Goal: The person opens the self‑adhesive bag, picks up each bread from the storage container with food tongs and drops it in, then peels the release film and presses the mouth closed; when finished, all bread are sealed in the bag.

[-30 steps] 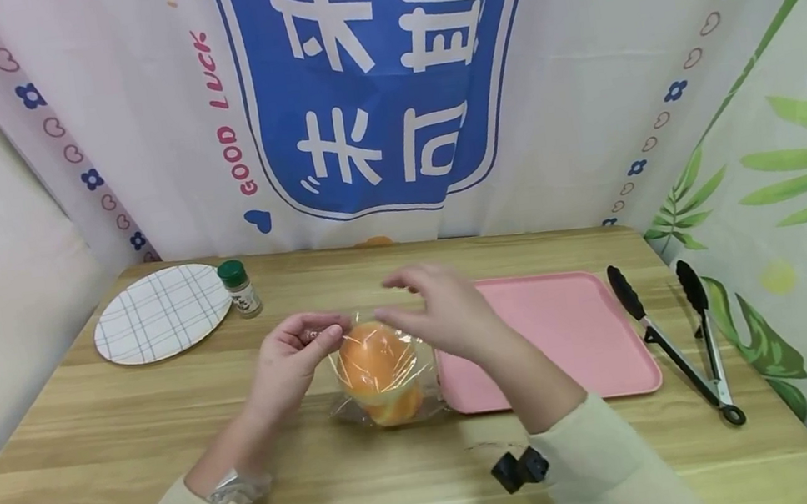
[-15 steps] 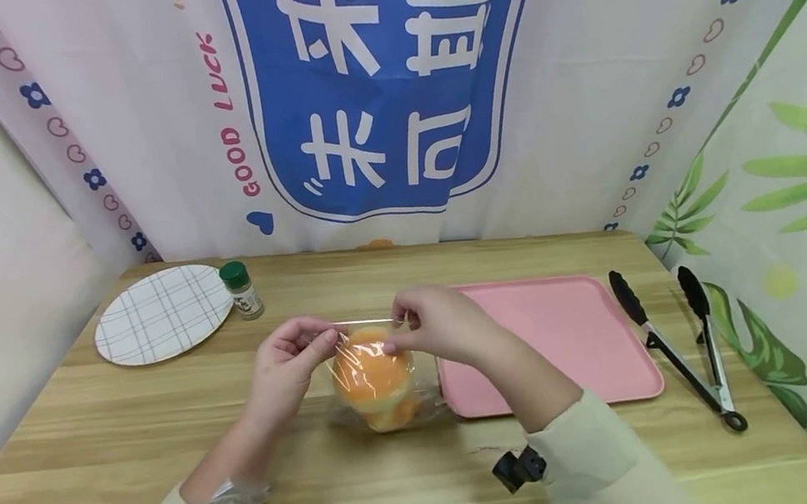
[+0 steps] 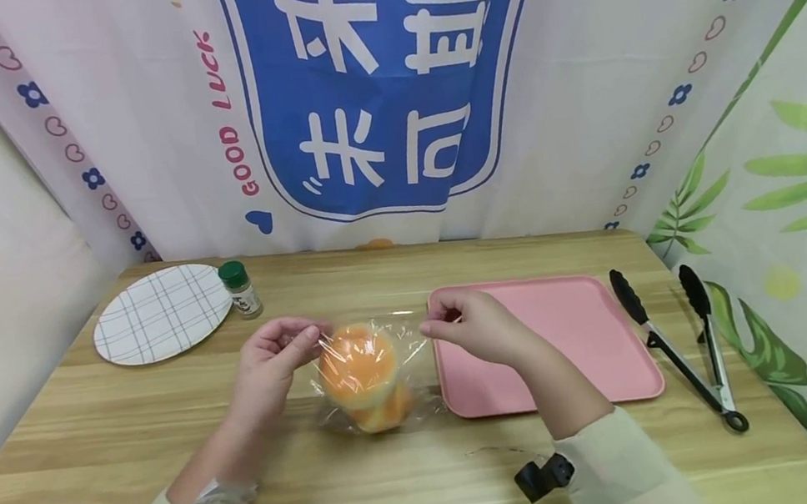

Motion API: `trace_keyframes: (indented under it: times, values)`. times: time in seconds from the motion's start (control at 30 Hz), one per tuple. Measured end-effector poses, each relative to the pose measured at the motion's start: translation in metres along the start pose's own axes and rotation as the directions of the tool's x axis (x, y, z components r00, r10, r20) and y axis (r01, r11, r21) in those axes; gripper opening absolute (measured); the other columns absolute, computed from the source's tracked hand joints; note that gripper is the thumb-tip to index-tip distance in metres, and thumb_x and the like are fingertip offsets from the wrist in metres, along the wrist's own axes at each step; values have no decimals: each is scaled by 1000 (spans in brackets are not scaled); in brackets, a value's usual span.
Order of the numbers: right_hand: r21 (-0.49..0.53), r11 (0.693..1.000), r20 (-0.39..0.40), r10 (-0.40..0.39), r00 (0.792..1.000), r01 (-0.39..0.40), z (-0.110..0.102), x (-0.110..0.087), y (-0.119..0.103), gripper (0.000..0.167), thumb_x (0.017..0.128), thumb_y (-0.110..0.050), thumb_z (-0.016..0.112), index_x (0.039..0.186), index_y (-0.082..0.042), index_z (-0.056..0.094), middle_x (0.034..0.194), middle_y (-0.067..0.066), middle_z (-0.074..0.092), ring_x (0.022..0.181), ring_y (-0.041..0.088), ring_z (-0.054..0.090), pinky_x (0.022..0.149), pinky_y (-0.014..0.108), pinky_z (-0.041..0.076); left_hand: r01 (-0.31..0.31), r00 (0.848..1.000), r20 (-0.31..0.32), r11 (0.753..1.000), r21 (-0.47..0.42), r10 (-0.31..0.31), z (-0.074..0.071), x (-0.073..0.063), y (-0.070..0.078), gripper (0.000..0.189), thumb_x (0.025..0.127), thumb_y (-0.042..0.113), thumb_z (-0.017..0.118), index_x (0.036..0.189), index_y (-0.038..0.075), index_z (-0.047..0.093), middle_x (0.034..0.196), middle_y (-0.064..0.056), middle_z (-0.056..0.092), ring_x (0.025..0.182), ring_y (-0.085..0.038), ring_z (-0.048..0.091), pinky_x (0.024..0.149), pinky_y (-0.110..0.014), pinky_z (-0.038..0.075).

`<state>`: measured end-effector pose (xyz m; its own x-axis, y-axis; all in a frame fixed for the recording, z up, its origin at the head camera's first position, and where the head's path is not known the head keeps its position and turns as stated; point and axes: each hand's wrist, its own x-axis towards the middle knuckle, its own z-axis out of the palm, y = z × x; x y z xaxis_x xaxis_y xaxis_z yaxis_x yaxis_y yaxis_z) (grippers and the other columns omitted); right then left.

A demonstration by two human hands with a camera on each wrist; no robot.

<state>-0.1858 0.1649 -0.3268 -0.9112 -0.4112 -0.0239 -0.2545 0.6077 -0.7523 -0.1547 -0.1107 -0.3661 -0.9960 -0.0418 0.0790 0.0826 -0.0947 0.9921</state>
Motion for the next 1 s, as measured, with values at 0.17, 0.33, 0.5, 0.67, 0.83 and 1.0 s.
trace_keyframes:
  times: [0.17,0.33,0.5,0.67,0.83,1.0]
  values:
    - [345,938,5,24,1000,-25,14,16,4,21,98,-18,59,104,2,59,102,16,71,84,9,67,83,32,60,42,999,-31,999,-10,-42,-7,12,6,2,93,5,64,95,7,65,81,11,72,76,-6,67,75,-24,61]
    - [548,830,11,116,993,-103,32,39,7,12,100,-14,55,99,-2,55,91,7,75,73,7,70,73,28,62,157,987,-18,987,13,-157,-20,35,2,3,95,10,63,98,9,61,78,11,70,76,-4,69,70,-22,60]
    - [577,792,13,235,972,-199,49,61,15,11,99,-14,56,95,-4,53,84,1,75,65,4,67,63,21,59,243,970,-17,970,30,-243,-30,57,-16,8,96,14,62,99,8,58,78,9,70,75,-5,68,70,-23,60]
    - [553,789,-28,338,941,-267,62,76,23,15,98,-16,60,97,-2,55,91,10,75,63,4,64,63,22,58,291,955,-63,957,-21,-291,-31,69,-37,11,97,15,61,102,5,57,78,7,68,72,-6,67,68,-20,58]
    - [587,751,-66,416,907,-302,71,86,30,20,97,-17,61,105,1,56,88,8,74,62,5,63,59,19,57,346,931,-111,938,-31,-347,-28,74,-50,25,101,20,53,114,-1,55,83,4,66,69,-6,64,62,-18,56]
    - [613,713,-52,468,882,-342,75,90,34,29,97,-15,61,117,6,55,97,17,73,64,8,65,58,18,57,387,915,-105,921,-38,-389,-26,78,-60,31,103,19,46,124,-4,49,107,-13,70,70,-5,64,61,-17,55]
